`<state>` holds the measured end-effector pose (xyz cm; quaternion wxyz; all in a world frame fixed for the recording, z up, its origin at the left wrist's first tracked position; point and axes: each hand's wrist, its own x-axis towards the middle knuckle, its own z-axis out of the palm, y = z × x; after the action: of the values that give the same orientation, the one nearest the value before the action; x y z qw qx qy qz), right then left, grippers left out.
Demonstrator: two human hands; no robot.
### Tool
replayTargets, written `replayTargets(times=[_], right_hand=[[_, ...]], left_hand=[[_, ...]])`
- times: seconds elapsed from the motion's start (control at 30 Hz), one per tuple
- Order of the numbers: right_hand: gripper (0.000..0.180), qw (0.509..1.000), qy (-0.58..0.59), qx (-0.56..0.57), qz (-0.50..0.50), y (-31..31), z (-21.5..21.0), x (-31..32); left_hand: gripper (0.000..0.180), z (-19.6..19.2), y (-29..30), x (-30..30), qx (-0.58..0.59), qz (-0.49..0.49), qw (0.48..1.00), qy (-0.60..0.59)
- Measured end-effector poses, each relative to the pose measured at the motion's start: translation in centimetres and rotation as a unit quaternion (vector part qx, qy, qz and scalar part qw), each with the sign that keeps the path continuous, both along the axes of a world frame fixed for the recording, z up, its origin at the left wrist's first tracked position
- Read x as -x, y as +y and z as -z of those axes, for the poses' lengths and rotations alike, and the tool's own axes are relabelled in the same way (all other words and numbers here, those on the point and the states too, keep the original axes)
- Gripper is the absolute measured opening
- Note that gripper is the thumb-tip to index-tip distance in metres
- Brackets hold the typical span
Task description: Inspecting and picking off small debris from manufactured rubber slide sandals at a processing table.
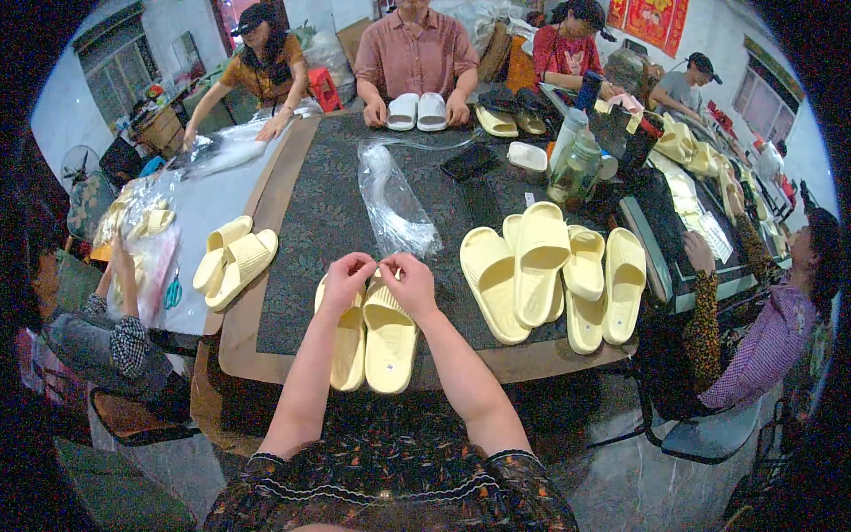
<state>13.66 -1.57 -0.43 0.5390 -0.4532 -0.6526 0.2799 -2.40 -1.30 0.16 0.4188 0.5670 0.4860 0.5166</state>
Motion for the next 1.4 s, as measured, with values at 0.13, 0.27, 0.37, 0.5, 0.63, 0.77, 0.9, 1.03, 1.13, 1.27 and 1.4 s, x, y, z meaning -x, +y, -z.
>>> replayTargets(times=[0.13,0.27,0.37,0.5,0.63,0.77,0.9,1.03,1.13,1.27,1.4], right_hand=[[0.013,0.999,0.024,0.025,0.016,0.2,0.6,0.0],[0.013,1.0,0.003,0.021,0.002,0.1,0.5,0.1],[0.013,1.0,0.001,-0.002,0.001,0.4,0.6,0.2],[0.014,0.996,0.083,0.03,0.015,0.8,1.7,0.1],[0.015,1.0,0.015,0.017,-0.01,0.3,0.7,0.2],[0.015,0.996,0.068,0.049,0.019,0.6,1.7,-0.2],[0.016,1.0,0.021,0.017,-0.001,0.3,0.9,0.2],[0.016,0.999,0.038,0.034,-0.001,0.4,1.2,-0.2],[0.015,0.998,0.038,0.052,-0.003,0.2,0.8,0.0],[0.014,0.998,0.039,0.033,-0.022,0.3,0.9,-0.2],[0.014,0.996,0.068,0.055,-0.008,0.3,0.7,0.1]], left_hand=[[0.01,0.3,0.3,0.2,-0.026,-0.02,0.999,-0.039],[0.011,0.2,0.3,0.2,-0.023,-0.027,0.999,-0.035],[0.012,0.6,0.3,0.3,-0.021,0.005,0.999,0.025],[0.01,0.3,0.5,0.0,-0.033,-0.044,0.997,-0.058],[0.011,0.4,0.1,0.4,-0.012,-0.011,1.0,0.02],[0.011,0.2,0.4,-0.2,-0.035,-0.007,0.999,-0.022],[0.011,0.4,0.2,0.4,-0.035,-0.039,0.995,-0.081],[0.012,0.4,0.1,-0.1,-0.013,0.009,0.999,0.044],[0.013,0.3,0.2,0.6,-0.034,-0.031,0.996,-0.072],[0.011,0.6,0.3,-0.1,-0.032,0.01,0.999,0.01],[0.012,0.3,0.4,0.2,-0.037,-0.022,0.998,-0.046]])
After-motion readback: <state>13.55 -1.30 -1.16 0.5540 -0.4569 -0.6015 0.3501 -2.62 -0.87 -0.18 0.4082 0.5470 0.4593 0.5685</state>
